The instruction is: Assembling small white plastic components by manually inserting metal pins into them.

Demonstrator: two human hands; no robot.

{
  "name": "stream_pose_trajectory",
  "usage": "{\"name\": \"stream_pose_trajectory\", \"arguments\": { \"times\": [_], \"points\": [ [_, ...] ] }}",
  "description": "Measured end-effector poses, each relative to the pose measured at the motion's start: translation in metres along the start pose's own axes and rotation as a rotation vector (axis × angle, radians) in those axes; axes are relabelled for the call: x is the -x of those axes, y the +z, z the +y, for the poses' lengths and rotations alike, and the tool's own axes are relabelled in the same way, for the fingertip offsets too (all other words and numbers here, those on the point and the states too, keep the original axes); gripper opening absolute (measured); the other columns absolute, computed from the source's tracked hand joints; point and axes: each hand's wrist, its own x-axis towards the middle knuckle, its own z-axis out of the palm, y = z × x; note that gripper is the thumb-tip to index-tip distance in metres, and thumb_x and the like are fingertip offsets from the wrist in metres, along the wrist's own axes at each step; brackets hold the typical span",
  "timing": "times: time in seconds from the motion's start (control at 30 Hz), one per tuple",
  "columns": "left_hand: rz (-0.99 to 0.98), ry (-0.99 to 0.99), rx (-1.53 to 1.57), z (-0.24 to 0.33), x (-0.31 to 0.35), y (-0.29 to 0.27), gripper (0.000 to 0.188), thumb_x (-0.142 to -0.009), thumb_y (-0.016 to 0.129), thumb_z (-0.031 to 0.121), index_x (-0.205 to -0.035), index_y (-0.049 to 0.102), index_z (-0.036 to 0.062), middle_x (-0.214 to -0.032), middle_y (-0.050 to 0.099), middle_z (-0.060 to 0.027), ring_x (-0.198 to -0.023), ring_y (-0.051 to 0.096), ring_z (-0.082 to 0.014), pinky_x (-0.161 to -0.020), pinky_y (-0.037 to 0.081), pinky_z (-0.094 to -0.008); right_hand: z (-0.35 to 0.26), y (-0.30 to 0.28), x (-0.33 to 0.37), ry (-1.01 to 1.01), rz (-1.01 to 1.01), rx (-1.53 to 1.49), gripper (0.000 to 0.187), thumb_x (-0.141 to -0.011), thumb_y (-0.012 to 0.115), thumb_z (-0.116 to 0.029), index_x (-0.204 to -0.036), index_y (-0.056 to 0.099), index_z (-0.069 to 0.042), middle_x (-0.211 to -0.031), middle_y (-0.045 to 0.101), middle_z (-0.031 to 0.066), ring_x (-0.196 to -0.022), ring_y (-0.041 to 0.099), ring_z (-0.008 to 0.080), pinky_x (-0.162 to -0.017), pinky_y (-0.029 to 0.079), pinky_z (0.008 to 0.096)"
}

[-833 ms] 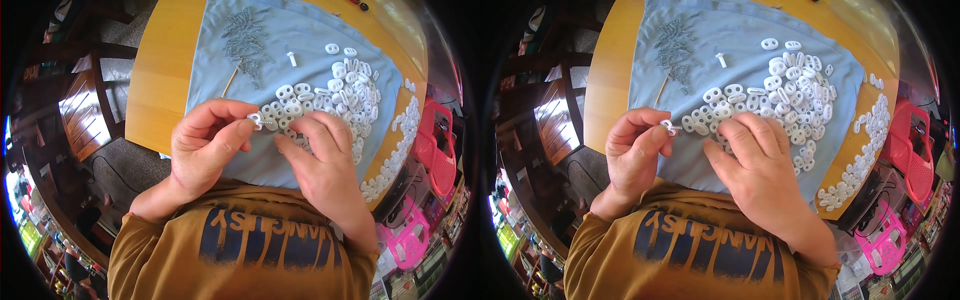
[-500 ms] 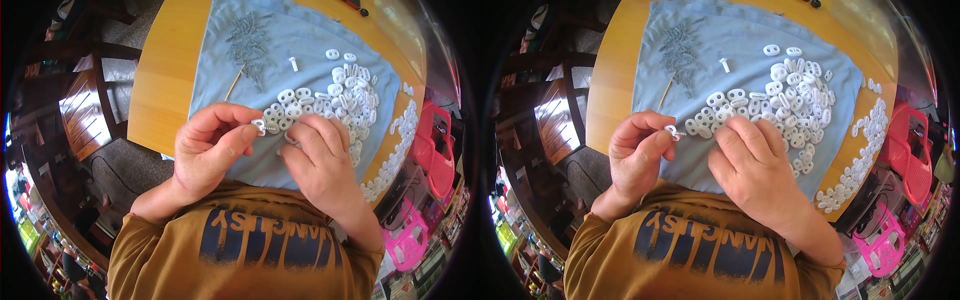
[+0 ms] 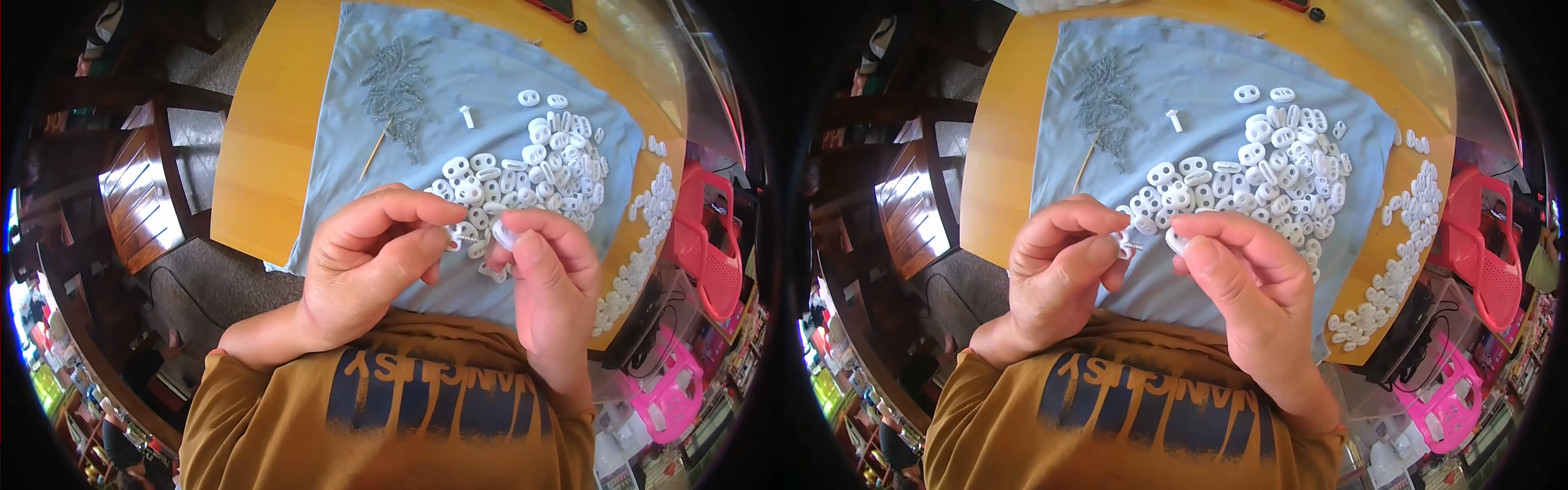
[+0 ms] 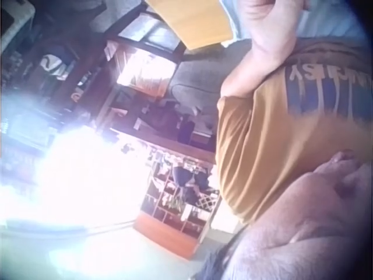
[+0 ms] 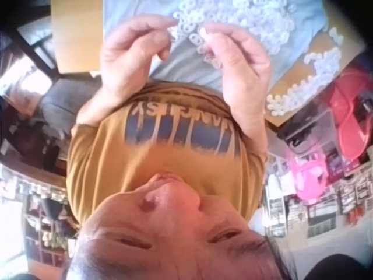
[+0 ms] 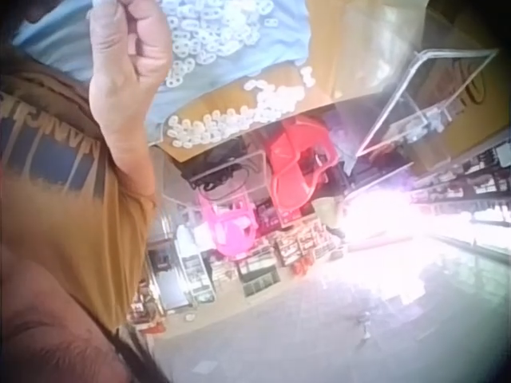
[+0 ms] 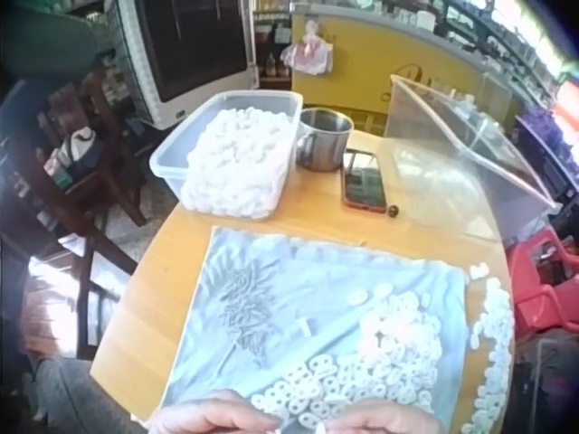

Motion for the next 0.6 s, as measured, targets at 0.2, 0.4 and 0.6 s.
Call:
{"name": "stream_pose_trajectory", "arguments": {
  "times": [0.2,0.4,0.6],
  "points": [
    [0.047,-0.054,0.057,-0.003,-0.001,0.013,0.022,-0.087,0.054,-0.004,-0.108,0.059,-0.0006,-0.093,0.06,-0.0026,-0.074,0.054,-0.0049,-0.065,0.046,-0.0187,-0.002,0.002,0.002,0.028,0.035,-0.061,0.023,-0.09,0.061,-0.015,-0.106,0.062,0.0,-0.1,0.064,0.0064,-0.084,0.059,0.0098,-0.079,0.048,0.0243],
    [0.065,-0.091,0.068,-0.003,0.0,0.013,0.021,-0.087,0.055,-0.003,-0.107,0.058,-0.0002,-0.091,0.06,-0.0019,-0.074,0.054,-0.0047,-0.065,0.047,-0.0187,0.001,0.001,0.001,-0.043,-0.055,-0.087,0.025,-0.091,0.057,-0.012,-0.112,0.059,0.002,-0.103,0.062,0.0074,-0.088,0.058,0.0095,-0.087,0.048,0.0265],
    [0.049,-0.086,0.056,-0.002,-0.001,0.013,0.02,-0.087,0.055,-0.003,-0.107,0.058,-0.0003,-0.09,0.059,-0.0018,-0.074,0.053,-0.0044,-0.064,0.047,-0.018,0.006,-0.007,0.0,-0.103,-0.123,0.053,0.023,-0.093,0.054,-0.009,-0.113,0.056,0.003,-0.1,0.061,0.0067,-0.089,0.056,0.0099,-0.083,0.046,0.0243]
  ]
}}
